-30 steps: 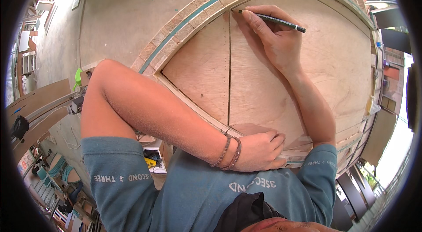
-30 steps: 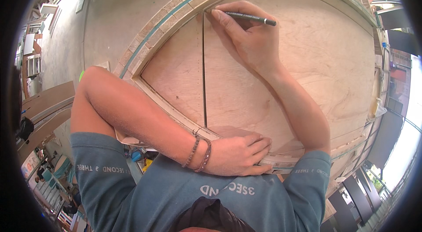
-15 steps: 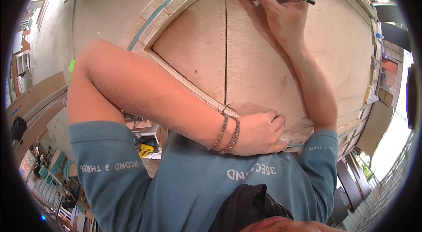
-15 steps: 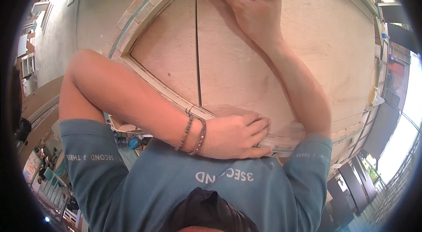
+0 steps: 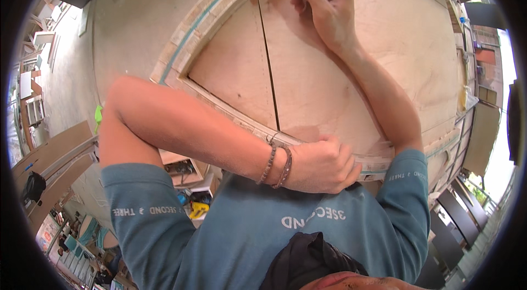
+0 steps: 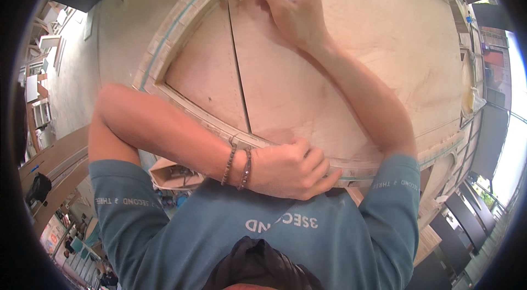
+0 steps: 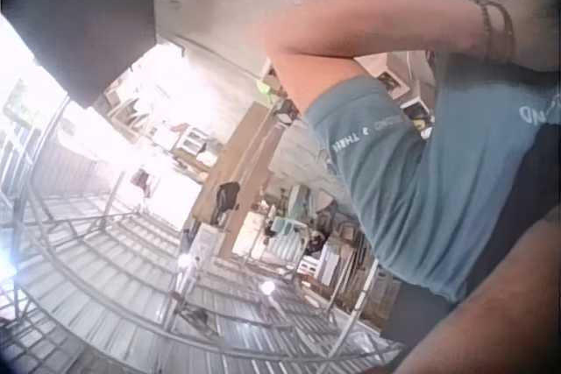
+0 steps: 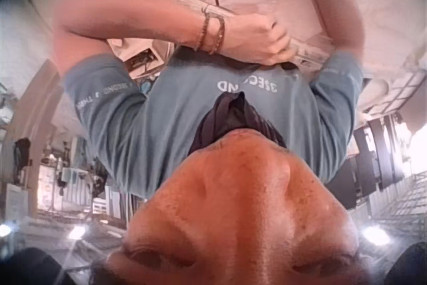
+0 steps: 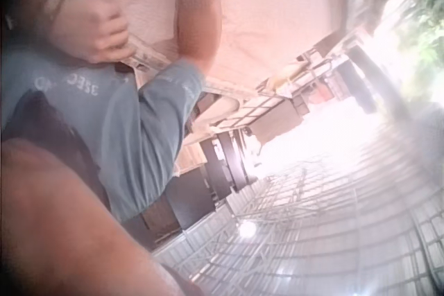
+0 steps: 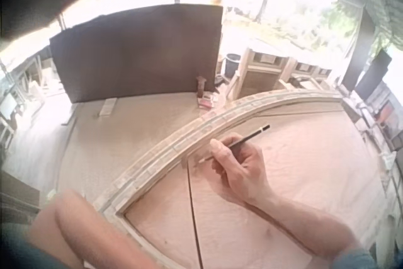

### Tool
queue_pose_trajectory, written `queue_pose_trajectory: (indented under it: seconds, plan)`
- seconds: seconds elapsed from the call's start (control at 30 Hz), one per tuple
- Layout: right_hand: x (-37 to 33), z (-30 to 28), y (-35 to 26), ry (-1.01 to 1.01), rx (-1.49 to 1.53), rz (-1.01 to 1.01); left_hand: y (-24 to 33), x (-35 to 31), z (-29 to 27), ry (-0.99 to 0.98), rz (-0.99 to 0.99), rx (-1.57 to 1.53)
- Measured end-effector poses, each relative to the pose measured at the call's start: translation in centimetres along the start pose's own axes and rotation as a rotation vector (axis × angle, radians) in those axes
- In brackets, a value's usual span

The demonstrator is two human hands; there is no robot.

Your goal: The person uses an electric sander to smooth the edges of a curved wooden panel. They then fit the panel into a wooden frame structure, adjusting its position multiple times. Finally, the person uses a cordless drill to secure the panel and marks alignment lines with a pen.

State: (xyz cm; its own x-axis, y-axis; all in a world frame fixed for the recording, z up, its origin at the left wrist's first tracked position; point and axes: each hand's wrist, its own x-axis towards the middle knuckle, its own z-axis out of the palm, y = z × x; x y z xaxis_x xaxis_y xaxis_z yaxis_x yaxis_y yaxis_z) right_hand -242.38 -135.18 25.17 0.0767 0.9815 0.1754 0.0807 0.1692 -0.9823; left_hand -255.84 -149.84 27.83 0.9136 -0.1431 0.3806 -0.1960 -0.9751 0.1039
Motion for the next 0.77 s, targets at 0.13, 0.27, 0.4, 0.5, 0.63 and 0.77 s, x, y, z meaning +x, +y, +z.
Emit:
queue_pose_trajectory:
  seconds: [0.13,0.27,0.4,0.5,0.63,0.77]
  plan:
    - [-0.5,0.1,-0.7,-0.016,0.091,0.008,-0.3,0.0,0.2,0.033,-0.056,-0.148]
    - [-1.4,-3.3,-1.6,-0.001,-0.121,-0.143,-1.7,1.4,0.5,-0.102,-0.201,-0.371]
    - [-2.3,-12.8,-2.9,0.052,-0.642,-0.421,-3.8,3.6,0.0,-0.183,-0.322,-0.365]
    - [-3.5,-21.7,-3.9,0.135,-0.822,-0.266,-4.8,4.6,0.4,-0.098,-0.340,-0.312]
    - [-8.0,-37.0,-4.0,0.389,-1.343,0.069,-5.7,6.8,0.6,0.001,-0.426,-0.300]
    - [-13.3,-55.9,0.8,0.621,-1.416,0.365,-6.3,10.5,-0.8,-0.171,-0.610,-0.267]
